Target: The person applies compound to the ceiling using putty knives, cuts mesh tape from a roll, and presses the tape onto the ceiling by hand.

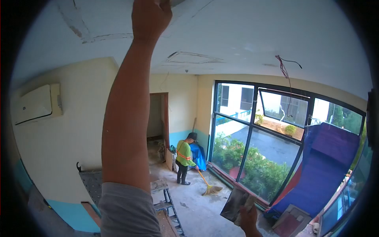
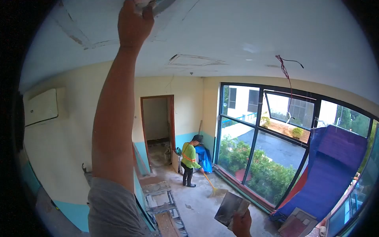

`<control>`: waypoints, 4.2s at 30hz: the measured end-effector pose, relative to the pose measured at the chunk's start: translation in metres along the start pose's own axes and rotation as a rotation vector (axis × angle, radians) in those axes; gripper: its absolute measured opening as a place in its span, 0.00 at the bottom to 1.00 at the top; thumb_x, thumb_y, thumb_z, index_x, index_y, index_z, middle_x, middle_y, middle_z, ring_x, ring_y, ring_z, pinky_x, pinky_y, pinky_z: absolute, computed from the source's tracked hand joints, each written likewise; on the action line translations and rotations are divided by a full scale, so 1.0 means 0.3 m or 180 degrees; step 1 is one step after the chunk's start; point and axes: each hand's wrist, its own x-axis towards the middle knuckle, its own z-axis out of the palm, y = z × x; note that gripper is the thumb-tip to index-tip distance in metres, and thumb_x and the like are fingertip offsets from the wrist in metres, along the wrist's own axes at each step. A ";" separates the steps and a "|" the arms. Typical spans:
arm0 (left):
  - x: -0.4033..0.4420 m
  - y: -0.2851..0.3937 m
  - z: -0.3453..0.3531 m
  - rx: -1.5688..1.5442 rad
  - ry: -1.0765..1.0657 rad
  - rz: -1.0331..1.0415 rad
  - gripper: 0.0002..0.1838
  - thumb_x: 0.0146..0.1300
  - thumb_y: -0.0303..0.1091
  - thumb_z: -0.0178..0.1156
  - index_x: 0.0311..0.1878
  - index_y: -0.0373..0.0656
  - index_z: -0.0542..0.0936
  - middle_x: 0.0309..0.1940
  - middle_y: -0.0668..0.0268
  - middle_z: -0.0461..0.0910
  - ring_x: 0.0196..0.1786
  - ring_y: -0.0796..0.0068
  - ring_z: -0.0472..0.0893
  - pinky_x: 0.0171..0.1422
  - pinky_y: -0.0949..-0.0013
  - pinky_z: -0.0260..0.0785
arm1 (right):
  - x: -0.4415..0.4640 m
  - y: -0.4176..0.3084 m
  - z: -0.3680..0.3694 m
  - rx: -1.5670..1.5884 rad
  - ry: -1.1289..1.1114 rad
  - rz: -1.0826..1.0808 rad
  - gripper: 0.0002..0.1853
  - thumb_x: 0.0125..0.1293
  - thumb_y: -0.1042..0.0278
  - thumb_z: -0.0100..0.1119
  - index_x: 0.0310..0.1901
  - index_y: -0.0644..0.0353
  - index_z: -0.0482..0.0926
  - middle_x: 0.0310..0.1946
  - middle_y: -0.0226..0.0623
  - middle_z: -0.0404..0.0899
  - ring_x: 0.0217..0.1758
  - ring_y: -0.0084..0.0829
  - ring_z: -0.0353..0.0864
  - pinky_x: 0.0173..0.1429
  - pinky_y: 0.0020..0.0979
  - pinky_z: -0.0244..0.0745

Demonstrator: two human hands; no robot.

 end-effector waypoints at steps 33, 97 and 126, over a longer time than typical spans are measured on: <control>-0.991 0.739 -0.557 -0.2752 -0.5084 -0.2867 0.23 0.71 0.47 0.58 0.58 0.38 0.75 0.43 0.60 0.82 0.45 0.66 0.81 0.52 0.62 0.71 | -0.031 0.003 -0.113 0.3436 -0.0236 0.1988 0.26 0.72 0.60 0.54 0.65 0.67 0.66 0.51 0.49 0.78 0.50 0.42 0.84 0.53 0.45 0.84; 0.425 -0.435 -0.841 -0.0416 -0.0478 -0.0563 0.27 0.60 0.38 0.72 0.57 0.35 0.72 0.48 0.57 0.81 0.49 0.62 0.81 0.56 0.61 0.71 | -0.083 -0.154 0.292 0.0086 -0.1702 -0.1356 0.23 0.62 0.62 0.62 0.54 0.66 0.71 0.40 0.50 0.81 0.42 0.51 0.82 0.47 0.47 0.76; 0.473 -0.210 -0.974 0.1297 0.0154 0.0567 0.19 0.69 0.46 0.59 0.54 0.42 0.78 0.46 0.57 0.80 0.49 0.59 0.79 0.55 0.61 0.71 | -0.136 -0.102 0.112 -0.0510 -0.1637 -0.0153 0.24 0.66 0.59 0.61 0.59 0.64 0.74 0.49 0.48 0.82 0.54 0.41 0.82 0.59 0.38 0.74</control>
